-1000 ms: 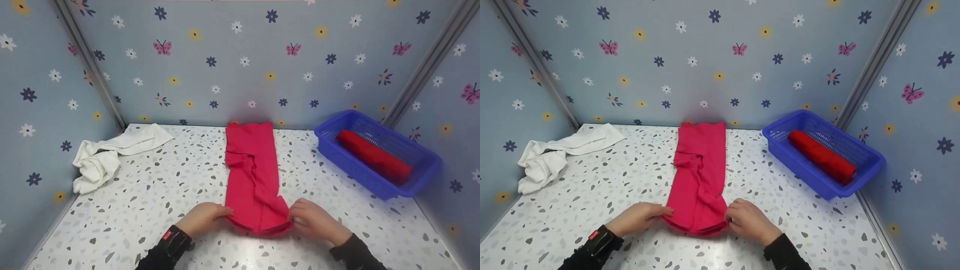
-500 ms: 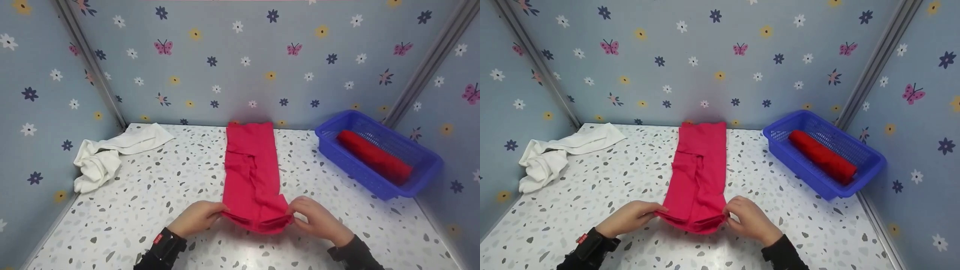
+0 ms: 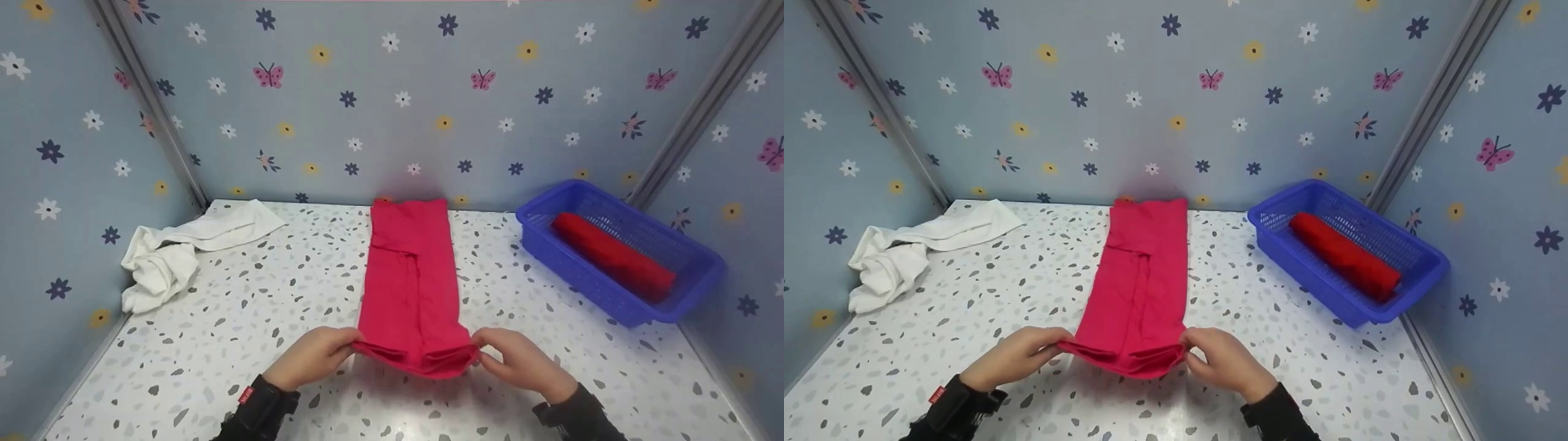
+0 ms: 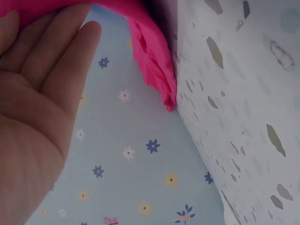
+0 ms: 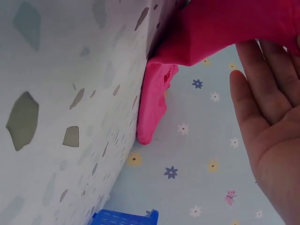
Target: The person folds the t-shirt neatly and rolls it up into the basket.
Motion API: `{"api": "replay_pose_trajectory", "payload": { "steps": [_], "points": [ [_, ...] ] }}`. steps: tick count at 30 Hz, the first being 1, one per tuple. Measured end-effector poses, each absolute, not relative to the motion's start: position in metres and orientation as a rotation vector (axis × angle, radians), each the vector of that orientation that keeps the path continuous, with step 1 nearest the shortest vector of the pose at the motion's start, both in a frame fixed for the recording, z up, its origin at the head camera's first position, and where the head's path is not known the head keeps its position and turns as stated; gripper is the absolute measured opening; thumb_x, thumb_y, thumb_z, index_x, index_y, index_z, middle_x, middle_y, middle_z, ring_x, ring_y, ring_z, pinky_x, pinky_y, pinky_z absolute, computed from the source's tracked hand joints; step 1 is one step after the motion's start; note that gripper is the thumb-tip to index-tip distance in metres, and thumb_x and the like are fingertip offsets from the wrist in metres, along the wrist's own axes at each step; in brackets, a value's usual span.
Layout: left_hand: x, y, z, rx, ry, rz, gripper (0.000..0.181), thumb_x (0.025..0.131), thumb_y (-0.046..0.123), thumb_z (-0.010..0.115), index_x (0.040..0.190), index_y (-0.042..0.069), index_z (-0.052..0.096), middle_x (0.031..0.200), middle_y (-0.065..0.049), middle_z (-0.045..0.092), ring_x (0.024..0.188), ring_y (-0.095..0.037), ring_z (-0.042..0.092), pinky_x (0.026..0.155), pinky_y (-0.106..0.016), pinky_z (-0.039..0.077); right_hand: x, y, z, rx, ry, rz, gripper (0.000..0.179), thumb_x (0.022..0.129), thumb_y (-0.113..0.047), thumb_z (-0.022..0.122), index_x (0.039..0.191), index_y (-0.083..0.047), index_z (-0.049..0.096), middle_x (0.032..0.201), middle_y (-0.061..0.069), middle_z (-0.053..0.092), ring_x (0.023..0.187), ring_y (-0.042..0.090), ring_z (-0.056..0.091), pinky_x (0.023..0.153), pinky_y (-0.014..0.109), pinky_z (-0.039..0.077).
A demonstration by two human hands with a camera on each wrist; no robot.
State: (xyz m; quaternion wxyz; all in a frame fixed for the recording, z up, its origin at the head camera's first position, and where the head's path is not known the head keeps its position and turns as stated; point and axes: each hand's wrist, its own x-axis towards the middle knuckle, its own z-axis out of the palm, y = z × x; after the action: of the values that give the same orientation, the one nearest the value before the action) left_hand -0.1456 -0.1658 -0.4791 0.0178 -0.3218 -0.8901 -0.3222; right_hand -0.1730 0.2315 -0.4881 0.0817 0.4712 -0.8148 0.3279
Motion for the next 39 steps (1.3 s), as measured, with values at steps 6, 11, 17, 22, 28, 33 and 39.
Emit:
{"api": "replay_pose_trajectory", "payload": {
  "steps": [6, 11, 17, 22, 28, 33, 39],
  "points": [
    [-0.146, -0.169, -0.478, -0.994, -2.750, -1.050, 0.015, 0.104, 0.003, 0.064, 0.108, 0.012, 0.075, 0.099, 0.003, 0.078, 0.084, -0.009, 0.065, 0.077, -0.034, 0.056, -0.174, 0.228, -0.490, 1.420, -2.463, 1.057, 0.027, 0.092, 0.013, 0.067, 0.108, -0.009, 0.065, 0.099, 0.000, 0.073, 0.092, 0.016, 0.074, 0.080, 0.037, 0.063],
    [-0.151, -0.170, -0.480, -0.985, -2.764, -1.057, 0.014, 0.104, 0.002, 0.064, 0.107, 0.010, 0.074, 0.097, 0.002, 0.077, 0.085, -0.011, 0.067, 0.076, -0.035, 0.056, -0.177, 0.226, -0.491, 1.412, -2.481, 1.121, 0.024, 0.094, 0.012, 0.066, 0.107, -0.008, 0.064, 0.097, 0.002, 0.073, 0.089, 0.016, 0.074, 0.079, 0.034, 0.063],
    [-0.161, -0.168, -0.482, -0.926, -2.794, -1.162, 0.012, 0.105, 0.002, 0.062, 0.106, 0.008, 0.072, 0.092, 0.000, 0.073, 0.079, -0.014, 0.066, 0.071, -0.033, 0.057, -0.182, 0.223, -0.491, 1.293, -2.572, 1.259, 0.015, 0.100, 0.008, 0.062, 0.106, -0.006, 0.062, 0.095, 0.003, 0.074, 0.089, 0.014, 0.073, 0.081, 0.033, 0.061],
    [-0.169, -0.165, -0.486, -0.878, -2.795, -1.220, 0.011, 0.106, 0.004, 0.061, 0.106, 0.007, 0.072, 0.096, 0.000, 0.073, 0.081, -0.014, 0.067, 0.073, -0.033, 0.057, -0.187, 0.218, -0.493, 1.196, -2.640, 1.257, 0.010, 0.103, 0.004, 0.061, 0.104, -0.005, 0.062, 0.095, 0.001, 0.071, 0.095, 0.016, 0.073, 0.086, 0.036, 0.062],
    [-0.180, -0.159, -0.491, -0.742, -2.821, -1.275, 0.010, 0.105, 0.001, 0.060, 0.103, 0.003, 0.070, 0.091, -0.001, 0.070, 0.083, -0.015, 0.063, 0.075, -0.034, 0.054, -0.197, 0.215, -0.497, 1.010, -2.752, 1.253, 0.009, 0.102, 0.004, 0.060, 0.104, -0.005, 0.062, 0.097, -0.001, 0.068, 0.096, 0.017, 0.070, 0.087, 0.036, 0.061],
    [-0.190, -0.156, -0.497, -0.648, -2.850, -1.428, 0.010, 0.105, 0.000, 0.058, 0.102, 0.000, 0.067, 0.084, -0.001, 0.065, 0.076, -0.015, 0.066, 0.069, -0.031, 0.057, -0.205, 0.215, -0.501, 0.876, -2.849, 1.268, 0.008, 0.103, 0.001, 0.059, 0.105, -0.005, 0.063, 0.094, -0.002, 0.065, 0.086, 0.013, 0.064, 0.079, 0.031, 0.056],
    [-0.198, -0.154, -0.500, -0.540, -2.918, -1.426, 0.009, 0.105, 0.002, 0.061, 0.107, -0.004, 0.067, 0.084, -0.003, 0.062, 0.070, -0.014, 0.063, 0.067, -0.033, 0.054, -0.215, 0.214, -0.507, 0.805, -2.917, 1.290, 0.005, 0.104, -0.003, 0.058, 0.105, -0.002, 0.063, 0.096, 0.003, 0.067, 0.087, 0.018, 0.065, 0.078, 0.034, 0.056]
  ]
}}
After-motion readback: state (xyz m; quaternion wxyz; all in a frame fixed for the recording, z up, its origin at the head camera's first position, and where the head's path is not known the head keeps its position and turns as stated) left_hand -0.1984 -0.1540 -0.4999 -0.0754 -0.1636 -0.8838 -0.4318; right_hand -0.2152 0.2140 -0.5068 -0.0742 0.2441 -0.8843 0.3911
